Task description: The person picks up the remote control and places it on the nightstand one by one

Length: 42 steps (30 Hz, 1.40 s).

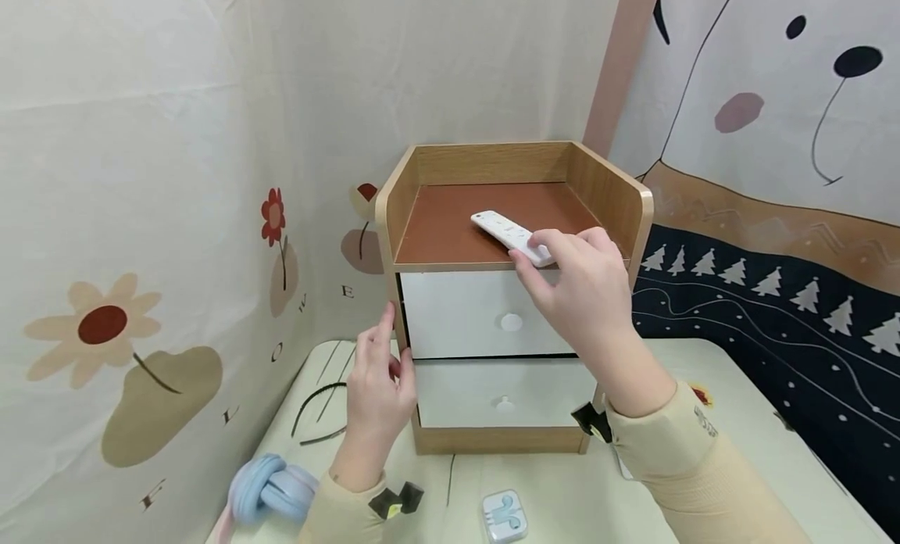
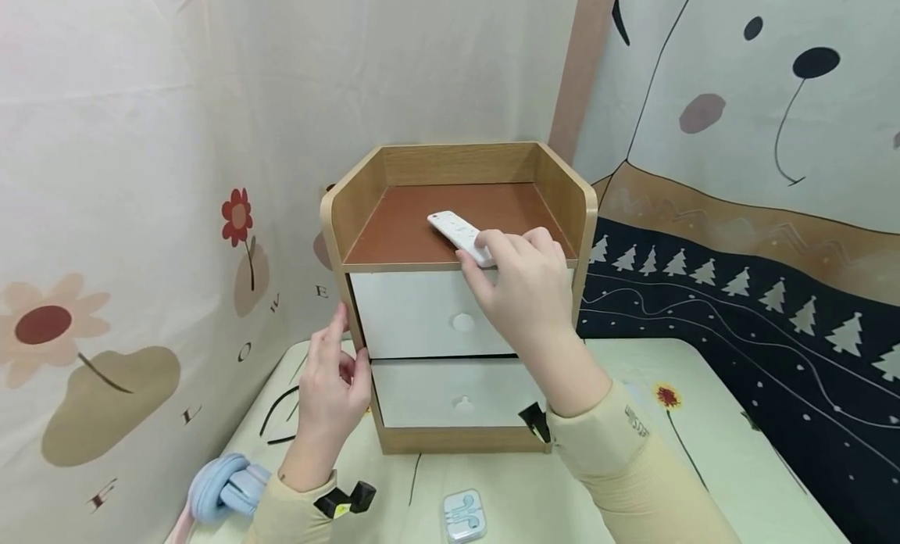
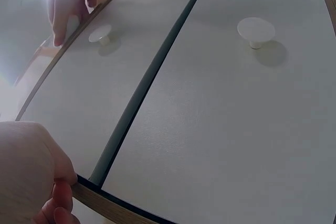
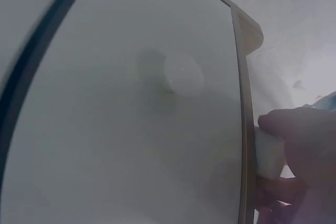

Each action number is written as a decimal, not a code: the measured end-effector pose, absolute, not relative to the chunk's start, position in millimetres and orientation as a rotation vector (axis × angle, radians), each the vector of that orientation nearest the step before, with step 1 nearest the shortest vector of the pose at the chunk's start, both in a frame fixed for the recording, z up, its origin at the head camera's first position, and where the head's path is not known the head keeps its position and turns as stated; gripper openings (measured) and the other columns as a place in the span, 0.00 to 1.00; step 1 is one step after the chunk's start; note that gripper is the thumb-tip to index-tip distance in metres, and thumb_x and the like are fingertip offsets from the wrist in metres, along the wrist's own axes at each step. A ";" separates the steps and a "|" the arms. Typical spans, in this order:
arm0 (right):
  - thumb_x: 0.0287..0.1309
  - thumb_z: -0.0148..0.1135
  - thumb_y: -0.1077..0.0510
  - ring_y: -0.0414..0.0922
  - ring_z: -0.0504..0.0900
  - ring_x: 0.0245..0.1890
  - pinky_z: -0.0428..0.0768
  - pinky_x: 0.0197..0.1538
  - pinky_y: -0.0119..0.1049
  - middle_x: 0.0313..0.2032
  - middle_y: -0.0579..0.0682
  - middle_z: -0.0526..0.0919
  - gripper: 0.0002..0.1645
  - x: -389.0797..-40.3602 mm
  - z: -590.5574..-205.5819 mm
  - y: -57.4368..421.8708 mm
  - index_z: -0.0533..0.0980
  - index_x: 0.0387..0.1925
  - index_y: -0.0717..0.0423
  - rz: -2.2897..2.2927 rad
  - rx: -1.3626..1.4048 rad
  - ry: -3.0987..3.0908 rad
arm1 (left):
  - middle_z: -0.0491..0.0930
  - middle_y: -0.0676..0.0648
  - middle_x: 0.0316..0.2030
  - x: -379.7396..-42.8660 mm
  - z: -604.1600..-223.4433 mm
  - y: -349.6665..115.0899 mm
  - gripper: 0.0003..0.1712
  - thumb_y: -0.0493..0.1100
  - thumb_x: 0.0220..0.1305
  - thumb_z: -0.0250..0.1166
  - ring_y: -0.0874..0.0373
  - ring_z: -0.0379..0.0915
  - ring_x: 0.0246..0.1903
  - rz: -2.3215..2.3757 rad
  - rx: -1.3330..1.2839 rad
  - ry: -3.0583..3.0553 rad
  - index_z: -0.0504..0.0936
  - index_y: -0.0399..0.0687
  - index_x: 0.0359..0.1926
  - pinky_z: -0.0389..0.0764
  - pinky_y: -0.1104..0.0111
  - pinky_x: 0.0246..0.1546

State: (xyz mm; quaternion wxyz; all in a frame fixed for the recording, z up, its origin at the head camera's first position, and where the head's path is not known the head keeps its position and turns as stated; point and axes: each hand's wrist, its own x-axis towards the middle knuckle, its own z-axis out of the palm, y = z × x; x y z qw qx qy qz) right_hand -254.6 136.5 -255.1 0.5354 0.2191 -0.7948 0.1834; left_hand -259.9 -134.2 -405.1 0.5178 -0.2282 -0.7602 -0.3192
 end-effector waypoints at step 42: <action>0.73 0.64 0.45 0.54 0.87 0.44 0.87 0.47 0.50 0.53 0.52 0.91 0.22 -306.4 -180.6 63.8 0.87 0.61 0.48 0.443 0.442 -2.724 | 0.79 0.33 0.50 -258.5 -405.7 -135.2 0.47 0.22 0.62 0.67 0.62 0.70 0.20 -0.721 -0.538 -1.836 0.66 0.39 0.82 0.75 0.75 0.22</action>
